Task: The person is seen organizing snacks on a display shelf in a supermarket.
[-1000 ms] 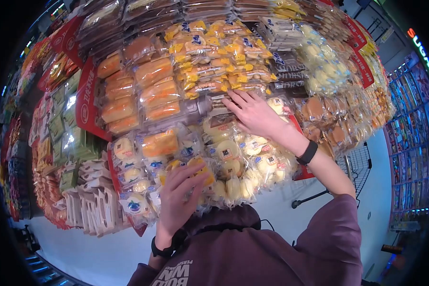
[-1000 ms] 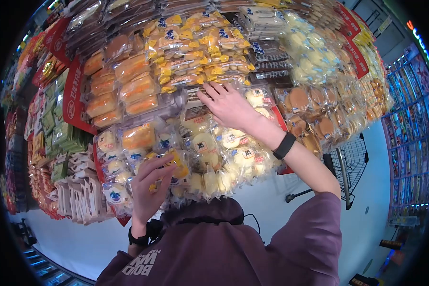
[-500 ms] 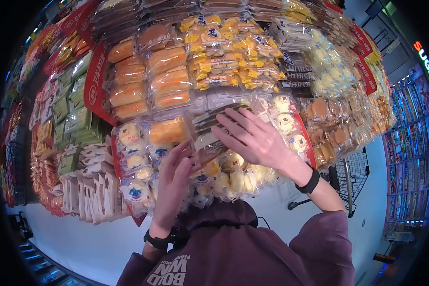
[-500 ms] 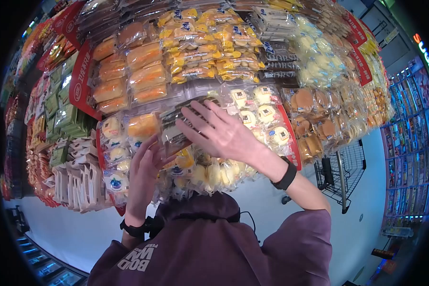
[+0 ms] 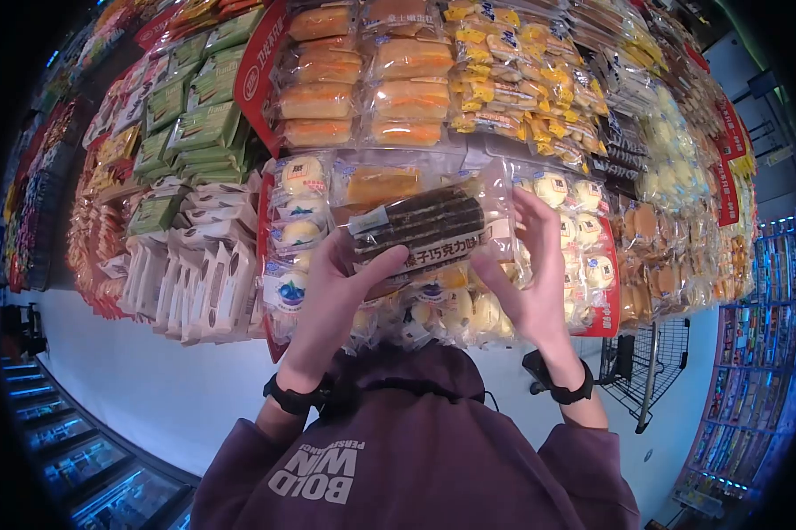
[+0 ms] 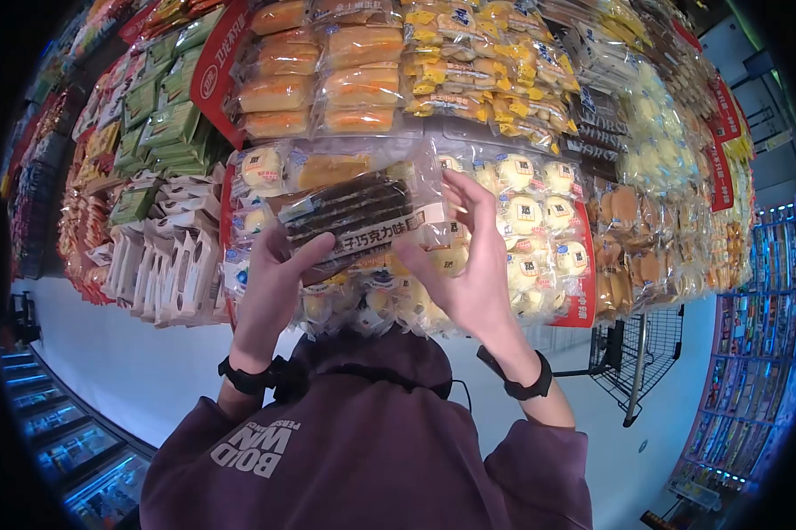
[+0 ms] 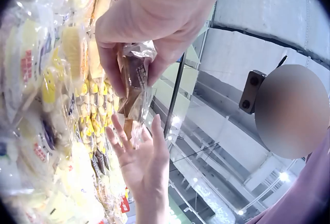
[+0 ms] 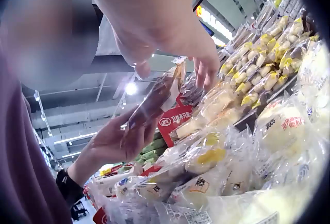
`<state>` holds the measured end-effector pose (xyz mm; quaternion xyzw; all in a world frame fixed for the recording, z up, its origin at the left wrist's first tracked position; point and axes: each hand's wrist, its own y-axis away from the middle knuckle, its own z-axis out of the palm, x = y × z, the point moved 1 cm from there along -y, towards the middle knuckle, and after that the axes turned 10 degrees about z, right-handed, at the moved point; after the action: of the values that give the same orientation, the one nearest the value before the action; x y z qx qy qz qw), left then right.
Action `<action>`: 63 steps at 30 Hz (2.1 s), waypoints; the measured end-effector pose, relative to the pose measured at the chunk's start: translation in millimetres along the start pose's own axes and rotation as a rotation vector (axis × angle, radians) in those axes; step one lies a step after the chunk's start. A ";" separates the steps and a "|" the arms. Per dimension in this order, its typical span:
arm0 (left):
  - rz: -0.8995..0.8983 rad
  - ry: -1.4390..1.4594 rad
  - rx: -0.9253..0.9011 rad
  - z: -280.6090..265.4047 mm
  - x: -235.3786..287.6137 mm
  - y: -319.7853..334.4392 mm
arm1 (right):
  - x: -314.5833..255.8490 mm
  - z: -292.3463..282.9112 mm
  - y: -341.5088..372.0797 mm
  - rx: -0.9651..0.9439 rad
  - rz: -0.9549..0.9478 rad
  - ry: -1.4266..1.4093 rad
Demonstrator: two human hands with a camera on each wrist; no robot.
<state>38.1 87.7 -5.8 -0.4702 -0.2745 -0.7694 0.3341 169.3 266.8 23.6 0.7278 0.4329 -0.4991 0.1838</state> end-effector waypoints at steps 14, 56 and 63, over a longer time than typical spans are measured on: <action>0.675 -0.337 -0.397 -43.9 31.4 -0.9 | -1.1 38.0 -12.7 -0.332 -0.193 -0.331; 0.391 0.025 -0.309 -96.7 34.7 13.1 | -26.1 60.9 10.2 -0.136 -0.327 0.093; 0.429 -0.454 -0.280 -91.6 38.1 26.4 | -28.1 67.6 11.1 -0.157 -0.126 -0.321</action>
<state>-3.8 -6.1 -5.6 -0.7179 -0.1282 -0.5875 0.3509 136.4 200.7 17.3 0.5937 0.4801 -0.5841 0.2752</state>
